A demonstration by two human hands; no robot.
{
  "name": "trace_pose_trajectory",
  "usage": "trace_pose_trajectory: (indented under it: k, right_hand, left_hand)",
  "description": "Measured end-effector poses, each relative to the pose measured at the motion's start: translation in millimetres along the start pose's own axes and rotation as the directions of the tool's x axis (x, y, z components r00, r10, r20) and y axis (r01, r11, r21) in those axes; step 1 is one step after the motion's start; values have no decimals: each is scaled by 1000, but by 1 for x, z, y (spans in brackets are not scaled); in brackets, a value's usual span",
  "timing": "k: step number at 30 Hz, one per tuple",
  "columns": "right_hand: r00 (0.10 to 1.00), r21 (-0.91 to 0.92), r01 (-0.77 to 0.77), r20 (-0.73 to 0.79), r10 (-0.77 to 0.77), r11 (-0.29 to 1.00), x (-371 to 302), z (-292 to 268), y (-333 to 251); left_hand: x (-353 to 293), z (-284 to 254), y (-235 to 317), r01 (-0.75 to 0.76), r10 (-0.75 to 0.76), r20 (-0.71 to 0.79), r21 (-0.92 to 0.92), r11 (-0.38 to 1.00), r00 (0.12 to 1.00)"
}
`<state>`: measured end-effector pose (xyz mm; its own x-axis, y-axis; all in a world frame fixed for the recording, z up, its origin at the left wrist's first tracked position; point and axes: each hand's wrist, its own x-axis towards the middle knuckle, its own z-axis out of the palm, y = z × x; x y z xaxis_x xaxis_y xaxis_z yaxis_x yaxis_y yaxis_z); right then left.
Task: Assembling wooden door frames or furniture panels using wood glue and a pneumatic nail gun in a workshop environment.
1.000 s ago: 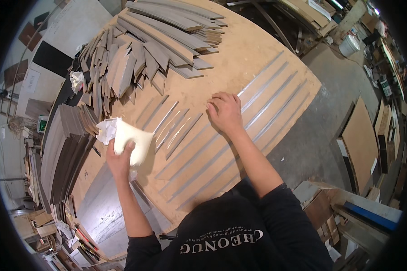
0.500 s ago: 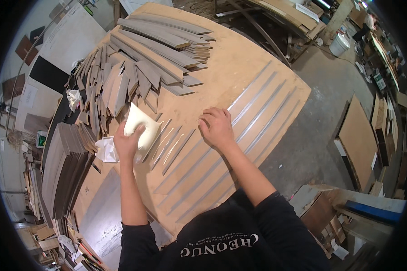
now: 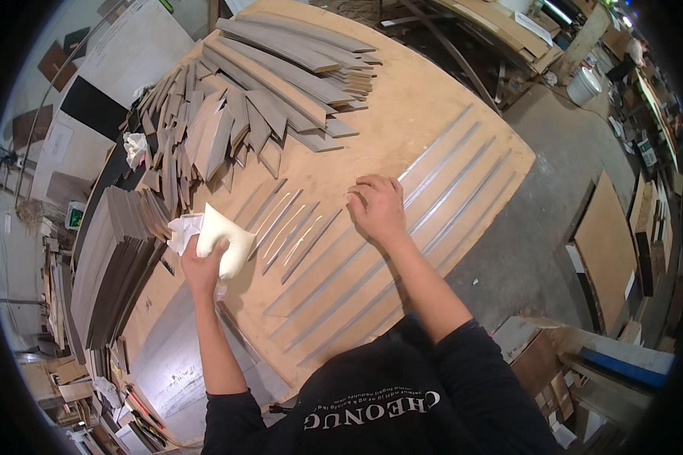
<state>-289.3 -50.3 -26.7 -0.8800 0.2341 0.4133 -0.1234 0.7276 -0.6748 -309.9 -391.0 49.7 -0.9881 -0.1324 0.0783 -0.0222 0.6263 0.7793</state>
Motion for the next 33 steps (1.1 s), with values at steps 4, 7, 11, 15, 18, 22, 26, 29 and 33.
trace_pose_trajectory:
  k: [4, 7, 11, 15, 18, 22, 26, 29, 33]
  right_hand:
    - [1000, 21, 6, -17, -5, 1000, 0, 2, 1]
    - [1000, 16, 7, -14, -7, 1000, 1, 2, 2]
    - [1000, 2, 11, -4, -11, 1000, 1, 2, 2]
    - [1000, -11, 16, -3, -16, 1000, 1, 1, 2]
    - [1000, -13, 14, 5, -14, 1000, 0, 1, 2]
    - [1000, -14, 11, 13, -10, 1000, 0, 1, 2]
    - [1000, -1, 12, 5, -12, 1000, 0, 1, 2]
    - [1000, 4, 4, 6, -4, 1000, 1, -1, 1]
    - [1000, 1, 12, -4, -12, 1000, 1, 0, 1]
  left_hand:
    - [-9, -7, -6, 33, -33, 4, -81, 996, 999]
    - [-13, -10, -4, 44, -44, -1, -67, 997, 999]
    - [-14, -12, 0, 20, -20, -17, 14, 1000, 1000]
    - [-1, -7, 20, -53, 51, -61, -25, 998, 997]
    - [20, 7, 32, -46, 40, -56, -95, 994, 998]
    - [53, 34, 28, -93, 87, -43, -160, 983, 995]
    - [69, 48, 38, -106, 103, -35, -117, 987, 994]
    - [73, 50, 42, -105, 103, -17, -105, 989, 994]
    - [73, 45, 42, -77, 76, -9, -140, 987, 997]
